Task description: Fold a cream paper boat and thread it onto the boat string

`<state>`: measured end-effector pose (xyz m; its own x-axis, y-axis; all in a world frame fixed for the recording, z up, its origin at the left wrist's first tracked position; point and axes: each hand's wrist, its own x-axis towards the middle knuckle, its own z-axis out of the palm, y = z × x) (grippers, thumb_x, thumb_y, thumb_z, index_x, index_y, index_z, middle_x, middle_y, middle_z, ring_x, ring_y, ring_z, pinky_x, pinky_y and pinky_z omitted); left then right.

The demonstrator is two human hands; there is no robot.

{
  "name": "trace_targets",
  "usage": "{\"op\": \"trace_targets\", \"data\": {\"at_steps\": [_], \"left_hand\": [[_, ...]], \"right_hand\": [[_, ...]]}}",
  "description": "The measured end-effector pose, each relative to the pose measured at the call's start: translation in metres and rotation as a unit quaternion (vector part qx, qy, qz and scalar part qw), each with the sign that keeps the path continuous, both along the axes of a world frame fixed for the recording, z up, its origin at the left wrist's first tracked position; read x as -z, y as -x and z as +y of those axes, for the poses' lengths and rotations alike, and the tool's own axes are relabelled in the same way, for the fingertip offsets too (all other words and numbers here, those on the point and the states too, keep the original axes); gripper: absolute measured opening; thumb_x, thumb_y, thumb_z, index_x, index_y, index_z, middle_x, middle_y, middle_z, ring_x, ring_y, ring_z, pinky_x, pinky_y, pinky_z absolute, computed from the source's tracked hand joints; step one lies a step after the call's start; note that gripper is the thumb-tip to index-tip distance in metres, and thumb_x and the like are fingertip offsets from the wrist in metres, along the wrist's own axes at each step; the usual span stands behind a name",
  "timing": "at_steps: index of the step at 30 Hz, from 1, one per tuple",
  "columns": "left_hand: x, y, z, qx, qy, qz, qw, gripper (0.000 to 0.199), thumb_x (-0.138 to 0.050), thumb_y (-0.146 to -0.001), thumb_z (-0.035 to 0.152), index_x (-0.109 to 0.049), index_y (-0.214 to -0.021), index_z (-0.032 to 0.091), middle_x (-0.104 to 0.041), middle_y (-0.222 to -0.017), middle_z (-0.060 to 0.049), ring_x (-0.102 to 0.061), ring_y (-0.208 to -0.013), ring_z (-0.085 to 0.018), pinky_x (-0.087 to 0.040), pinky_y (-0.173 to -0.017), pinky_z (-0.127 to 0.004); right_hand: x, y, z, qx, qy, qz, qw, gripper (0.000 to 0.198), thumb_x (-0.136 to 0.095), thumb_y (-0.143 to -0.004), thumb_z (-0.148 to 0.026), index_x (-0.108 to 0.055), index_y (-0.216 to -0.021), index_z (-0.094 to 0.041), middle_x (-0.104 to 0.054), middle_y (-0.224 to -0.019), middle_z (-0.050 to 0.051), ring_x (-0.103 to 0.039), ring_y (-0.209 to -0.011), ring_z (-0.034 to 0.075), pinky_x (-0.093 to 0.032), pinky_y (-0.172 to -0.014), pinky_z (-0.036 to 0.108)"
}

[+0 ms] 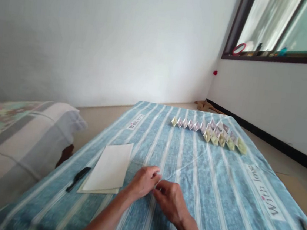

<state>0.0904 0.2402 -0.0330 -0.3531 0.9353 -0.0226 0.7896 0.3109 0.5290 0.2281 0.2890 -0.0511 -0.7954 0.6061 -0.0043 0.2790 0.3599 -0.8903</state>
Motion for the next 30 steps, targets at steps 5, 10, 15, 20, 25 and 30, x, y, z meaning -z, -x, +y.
{"op": "trace_targets", "data": {"at_steps": [5,10,15,20,25,30], "left_hand": [[-0.003,0.001,-0.003,-0.027,-0.004,0.018,0.999,0.016,-0.055,-0.086,0.025,-0.066,-0.079,0.018,-0.064,-0.07,-0.002,-0.059,-0.07,-0.015,-0.039,-0.067,-0.024],[-0.015,0.017,-0.008,-0.115,-0.033,0.066,0.991,0.019,-0.048,-0.091,0.022,-0.064,-0.097,0.015,-0.067,-0.1,-0.01,-0.061,-0.096,-0.021,-0.042,-0.084,-0.028],[-0.025,0.044,-0.021,-0.239,0.037,0.164,0.956,0.037,-0.052,-0.09,0.028,-0.053,-0.123,0.012,-0.055,-0.129,-0.017,-0.05,-0.121,-0.028,-0.04,-0.095,-0.035],[-0.016,0.06,-0.029,-0.27,0.139,0.177,0.936,0.044,-0.058,-0.085,0.037,-0.053,-0.12,0.01,-0.052,-0.132,-0.022,-0.041,-0.129,-0.037,-0.041,-0.095,-0.046],[-0.011,0.061,-0.029,-0.272,0.162,0.182,0.931,0.037,-0.055,-0.086,0.034,-0.054,-0.117,0.013,-0.054,-0.129,-0.018,-0.047,-0.123,-0.034,-0.044,-0.093,-0.044],[-0.015,0.063,-0.028,-0.269,0.169,0.183,0.93,0.03,-0.05,-0.087,0.025,-0.056,-0.113,0.011,-0.056,-0.125,-0.018,-0.051,-0.121,-0.032,-0.047,-0.09,-0.039]], "right_hand": [[0.011,-0.005,0.011,0.02,-0.005,-0.035,0.999,0.031,-0.047,-0.084,-0.037,-0.061,-0.066,-0.017,-0.054,-0.056,-0.001,-0.052,-0.055,0.014,-0.036,-0.055,0.026],[0.01,-0.007,0.014,0.031,-0.032,-0.057,0.997,0.034,-0.045,-0.086,-0.041,-0.064,-0.07,-0.017,-0.054,-0.056,-0.001,-0.051,-0.055,0.014,-0.036,-0.056,0.027],[0.009,-0.005,0.014,0.025,-0.06,-0.068,0.996,0.031,-0.045,-0.086,-0.037,-0.064,-0.071,-0.018,-0.055,-0.059,0.0,-0.052,-0.057,0.014,-0.035,-0.058,0.027],[0.009,-0.004,0.013,0.021,-0.087,-0.088,0.992,0.029,-0.044,-0.087,-0.034,-0.063,-0.072,-0.018,-0.053,-0.059,-0.001,-0.049,-0.057,0.014,-0.034,-0.059,0.027],[0.004,-0.003,0.012,0.023,-0.089,-0.105,0.99,0.027,-0.045,-0.087,-0.034,-0.063,-0.073,-0.019,-0.055,-0.061,0.0,-0.051,-0.06,0.015,-0.035,-0.061,0.027],[0.002,-0.003,0.012,0.019,-0.091,-0.113,0.989,0.026,-0.046,-0.087,-0.033,-0.064,-0.075,-0.019,-0.058,-0.061,0.001,-0.052,-0.06,0.015,-0.035,-0.061,0.027]]}}
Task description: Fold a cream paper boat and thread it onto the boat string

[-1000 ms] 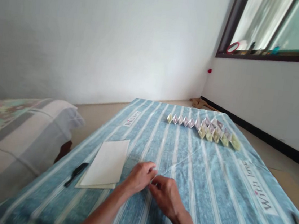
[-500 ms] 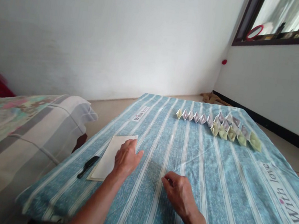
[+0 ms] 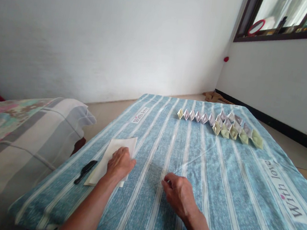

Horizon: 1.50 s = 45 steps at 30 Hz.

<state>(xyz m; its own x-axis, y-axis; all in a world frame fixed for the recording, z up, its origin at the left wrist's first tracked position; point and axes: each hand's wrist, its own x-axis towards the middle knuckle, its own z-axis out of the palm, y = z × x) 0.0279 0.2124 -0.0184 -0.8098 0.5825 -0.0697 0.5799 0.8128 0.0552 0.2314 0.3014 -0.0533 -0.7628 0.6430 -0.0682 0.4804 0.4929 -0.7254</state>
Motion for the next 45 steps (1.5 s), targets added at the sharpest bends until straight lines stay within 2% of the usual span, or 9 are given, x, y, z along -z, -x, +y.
{"op": "trace_targets", "data": {"at_steps": [15,21,30,37,39,41,43,45], "left_hand": [[-0.003,-0.003,0.004,-0.004,0.027,-0.002,1.0,0.033,-0.038,-0.085,0.005,-0.054,-0.115,0.005,-0.06,-0.117,-0.023,-0.06,-0.112,-0.033,-0.051,-0.085,-0.04],[-0.006,0.004,0.002,-0.015,0.01,0.007,1.0,0.034,-0.036,-0.086,0.006,-0.053,-0.115,0.008,-0.064,-0.113,-0.021,-0.065,-0.106,-0.032,-0.051,-0.084,-0.039],[-0.018,0.022,-0.007,-0.046,0.002,-0.004,0.999,0.032,-0.041,-0.081,0.009,-0.064,-0.102,0.014,-0.071,-0.104,-0.019,-0.067,-0.101,-0.034,-0.052,-0.079,-0.04],[-0.034,0.026,-0.014,-0.064,-0.04,0.014,0.997,0.032,-0.043,-0.08,0.01,-0.067,-0.101,0.013,-0.073,-0.098,-0.019,-0.068,-0.097,-0.034,-0.05,-0.077,-0.038],[-0.042,0.027,-0.018,-0.062,-0.109,0.015,0.992,0.031,-0.046,-0.078,0.013,-0.068,-0.099,0.015,-0.074,-0.093,-0.014,-0.069,-0.093,-0.032,-0.05,-0.073,-0.034],[-0.049,0.027,-0.022,-0.057,-0.259,-0.031,0.964,0.028,-0.05,-0.073,0.017,-0.069,-0.094,0.016,-0.073,-0.082,-0.007,-0.069,-0.082,-0.028,-0.048,-0.065,-0.029],[-0.052,0.027,-0.024,-0.054,-0.421,-0.144,0.894,0.029,-0.056,-0.067,0.024,-0.069,-0.091,0.016,-0.071,-0.073,-0.001,-0.067,-0.07,-0.024,-0.045,-0.056,-0.026],[-0.046,0.027,-0.023,-0.057,-0.502,-0.285,0.815,0.037,-0.061,-0.062,0.031,-0.067,-0.095,0.016,-0.069,-0.067,0.001,-0.064,-0.062,-0.021,-0.045,-0.053,-0.025]], "right_hand": [[-0.001,0.001,-0.001,-0.009,-0.029,-0.007,1.0,0.021,-0.049,-0.088,-0.027,-0.065,-0.078,-0.018,-0.06,-0.063,0.001,-0.053,-0.059,0.014,-0.036,-0.061,0.026],[0.0,0.0,-0.001,-0.011,-0.031,-0.009,0.999,0.021,-0.048,-0.087,-0.026,-0.065,-0.078,-0.018,-0.061,-0.064,0.002,-0.054,-0.06,0.014,-0.037,-0.062,0.025],[0.0,0.0,-0.001,-0.011,-0.034,-0.017,0.999,0.021,-0.048,-0.087,-0.027,-0.064,-0.077,-0.019,-0.059,-0.063,0.001,-0.054,-0.059,0.014,-0.035,-0.06,0.025],[0.001,0.0,-0.002,-0.013,-0.041,-0.019,0.999,0.022,-0.047,-0.088,-0.027,-0.063,-0.076,-0.019,-0.058,-0.062,0.001,-0.052,-0.058,0.014,-0.036,-0.06,0.025],[0.002,0.0,-0.003,-0.011,-0.047,-0.017,0.999,0.023,-0.046,-0.089,-0.028,-0.063,-0.076,-0.019,-0.058,-0.061,0.001,-0.052,-0.058,0.014,-0.036,-0.06,0.026],[0.002,0.001,-0.003,-0.01,-0.046,-0.013,0.999,0.024,-0.046,-0.089,-0.027,-0.064,-0.076,-0.019,-0.058,-0.062,0.001,-0.053,-0.059,0.014,-0.036,-0.06,0.026],[0.003,0.002,-0.002,-0.008,-0.04,-0.01,0.999,0.024,-0.046,-0.088,-0.028,-0.064,-0.076,-0.019,-0.059,-0.062,0.001,-0.054,-0.059,0.014,-0.036,-0.06,0.026],[0.003,0.002,-0.001,-0.006,-0.033,-0.009,0.999,0.024,-0.046,-0.088,-0.028,-0.065,-0.076,-0.019,-0.06,-0.062,0.001,-0.055,-0.06,0.015,-0.036,-0.06,0.026]]}}
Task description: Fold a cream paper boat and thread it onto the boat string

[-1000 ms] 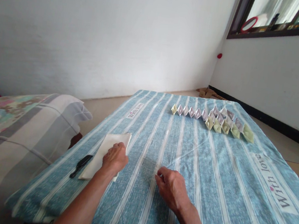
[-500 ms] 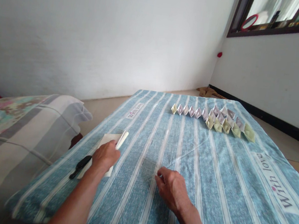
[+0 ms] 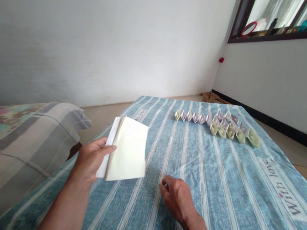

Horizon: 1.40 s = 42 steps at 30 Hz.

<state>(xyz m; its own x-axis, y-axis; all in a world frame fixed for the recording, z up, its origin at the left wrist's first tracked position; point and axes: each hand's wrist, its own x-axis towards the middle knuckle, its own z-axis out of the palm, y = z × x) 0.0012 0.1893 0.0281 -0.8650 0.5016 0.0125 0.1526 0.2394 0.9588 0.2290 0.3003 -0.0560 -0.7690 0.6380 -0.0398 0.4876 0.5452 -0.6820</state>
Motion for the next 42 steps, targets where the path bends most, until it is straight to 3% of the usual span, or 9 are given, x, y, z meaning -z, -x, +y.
{"op": "trace_targets", "data": {"at_steps": [3,5,12,16,19,26,33,38,42], "left_hand": [[0.019,0.004,0.005,0.052,-0.018,-0.144,0.988,0.045,-0.065,-0.054,0.033,-0.066,-0.095,0.014,-0.067,-0.061,0.001,-0.062,-0.056,-0.019,-0.045,-0.051,-0.026],[0.034,0.008,0.009,0.058,0.012,-0.167,0.984,0.039,-0.065,-0.051,0.028,-0.066,-0.086,0.013,-0.065,-0.056,0.0,-0.061,-0.051,-0.019,-0.045,-0.049,-0.026],[0.057,0.02,0.013,0.084,0.084,-0.132,0.984,0.039,-0.074,-0.054,0.027,-0.066,-0.09,0.015,-0.073,-0.071,-0.004,-0.068,-0.063,-0.022,-0.049,-0.054,-0.027],[0.064,0.025,0.016,0.081,0.112,-0.095,0.986,0.027,-0.07,-0.052,0.015,-0.065,-0.078,0.015,-0.072,-0.068,-0.002,-0.068,-0.064,-0.022,-0.047,-0.054,-0.025],[0.066,0.028,0.016,0.084,0.12,-0.087,0.985,0.018,-0.066,-0.054,0.015,-0.066,-0.072,0.014,-0.071,-0.065,-0.003,-0.067,-0.061,-0.022,-0.046,-0.052,-0.025],[0.061,0.036,0.012,0.055,0.1,-0.076,0.991,0.024,-0.062,-0.059,0.019,-0.066,-0.082,0.016,-0.072,-0.07,-0.003,-0.069,-0.065,-0.021,-0.05,-0.057,-0.027],[0.062,0.04,0.015,0.076,0.113,-0.046,0.99,0.024,-0.056,-0.06,0.018,-0.069,-0.079,0.014,-0.069,-0.063,-0.001,-0.067,-0.062,-0.021,-0.048,-0.053,-0.025],[0.063,0.045,0.016,0.06,0.156,0.01,0.986,0.032,-0.054,-0.064,0.023,-0.071,-0.089,0.015,-0.071,-0.068,-0.002,-0.068,-0.069,-0.022,-0.049,-0.056,-0.025],[0.062,0.052,0.02,0.017,0.226,0.089,0.97,0.035,-0.059,-0.063,0.023,-0.07,-0.096,0.017,-0.074,-0.08,-0.005,-0.069,-0.087,-0.028,-0.05,-0.069,-0.029]], "right_hand": [[-0.001,0.0,0.001,0.003,0.01,0.002,1.0,0.023,-0.047,-0.088,-0.028,-0.066,-0.078,-0.019,-0.062,-0.064,0.002,-0.057,-0.061,0.015,-0.037,-0.062,0.026],[-0.001,0.0,0.001,0.002,0.014,0.003,1.0,0.023,-0.047,-0.088,-0.028,-0.066,-0.078,-0.019,-0.063,-0.065,0.002,-0.058,-0.062,0.015,-0.038,-0.063,0.026],[-0.001,0.001,0.002,-0.001,0.006,-0.011,1.0,0.023,-0.047,-0.088,-0.028,-0.066,-0.077,-0.019,-0.062,-0.063,0.001,-0.056,-0.059,0.014,-0.036,-0.061,0.025],[0.001,0.001,0.003,0.001,-0.002,-0.011,1.0,0.023,-0.047,-0.088,-0.029,-0.066,-0.078,-0.02,-0.063,-0.064,0.001,-0.056,-0.06,0.014,-0.037,-0.061,0.025],[0.003,0.001,0.002,0.001,-0.006,-0.01,1.0,0.024,-0.047,-0.088,-0.03,-0.066,-0.078,-0.02,-0.062,-0.063,0.001,-0.055,-0.059,0.014,-0.037,-0.061,0.025],[0.004,0.001,0.002,-0.001,-0.022,-0.026,0.999,0.023,-0.048,-0.088,-0.031,-0.067,-0.079,-0.021,-0.062,-0.061,0.0,-0.055,-0.057,0.014,-0.035,-0.059,0.025],[0.003,0.001,0.0,-0.002,-0.025,-0.028,0.999,0.022,-0.048,-0.088,-0.029,-0.066,-0.078,-0.02,-0.063,-0.063,0.0,-0.056,-0.059,0.014,-0.036,-0.061,0.025],[0.005,0.002,0.001,-0.004,-0.034,-0.032,0.999,0.022,-0.048,-0.089,-0.03,-0.066,-0.079,-0.02,-0.063,-0.064,0.0,-0.056,-0.059,0.014,-0.035,-0.061,0.025],[0.001,0.004,0.001,0.003,-0.045,-0.038,0.998,0.021,-0.05,-0.088,-0.028,-0.067,-0.079,-0.02,-0.065,-0.065,0.0,-0.057,-0.06,0.014,-0.035,-0.06,0.025]]}}
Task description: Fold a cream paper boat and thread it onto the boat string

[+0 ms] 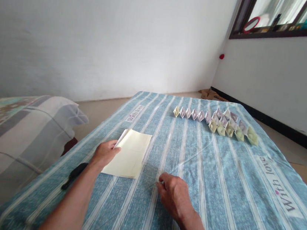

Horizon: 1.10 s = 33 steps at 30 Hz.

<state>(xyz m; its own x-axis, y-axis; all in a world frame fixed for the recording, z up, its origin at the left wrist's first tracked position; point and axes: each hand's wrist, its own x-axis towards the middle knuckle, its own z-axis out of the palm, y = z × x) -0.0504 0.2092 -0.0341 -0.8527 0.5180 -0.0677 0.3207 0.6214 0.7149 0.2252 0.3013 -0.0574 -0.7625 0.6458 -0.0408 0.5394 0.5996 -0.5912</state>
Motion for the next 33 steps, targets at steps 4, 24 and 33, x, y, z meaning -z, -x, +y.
{"op": "trace_targets", "data": {"at_steps": [4,24,33], "left_hand": [[-0.003,0.005,0.007,-0.021,0.067,0.065,0.995,0.045,-0.061,-0.068,0.025,-0.067,-0.112,0.018,-0.072,-0.107,-0.014,-0.065,-0.102,-0.036,-0.048,-0.083,-0.04],[-0.029,-0.007,0.011,0.009,0.304,0.17,0.937,0.032,-0.04,-0.085,0.032,-0.064,-0.069,0.019,-0.072,-0.096,-0.012,-0.067,-0.084,-0.03,-0.047,-0.059,-0.031],[-0.019,-0.025,0.0,0.056,0.229,0.287,0.928,0.03,-0.047,-0.085,0.026,-0.066,-0.106,0.015,-0.063,-0.123,-0.014,-0.059,-0.116,-0.027,-0.048,-0.096,-0.035]], "right_hand": [[-0.007,0.003,-0.001,0.007,-0.001,0.004,1.0,0.018,-0.052,-0.086,-0.023,-0.069,-0.08,-0.02,-0.069,-0.069,0.002,-0.061,-0.066,0.015,-0.037,-0.061,0.024],[-0.011,0.01,0.001,0.016,-0.02,-0.009,1.0,0.017,-0.057,-0.083,-0.023,-0.073,-0.089,-0.019,-0.076,-0.082,0.006,-0.067,-0.075,0.018,-0.04,-0.065,0.024],[-0.007,0.004,-0.001,0.011,-0.016,0.01,1.0,0.017,-0.053,-0.085,-0.021,-0.069,-0.079,-0.019,-0.071,-0.072,0.004,-0.062,-0.067,0.016,-0.036,-0.062,0.025]]}}
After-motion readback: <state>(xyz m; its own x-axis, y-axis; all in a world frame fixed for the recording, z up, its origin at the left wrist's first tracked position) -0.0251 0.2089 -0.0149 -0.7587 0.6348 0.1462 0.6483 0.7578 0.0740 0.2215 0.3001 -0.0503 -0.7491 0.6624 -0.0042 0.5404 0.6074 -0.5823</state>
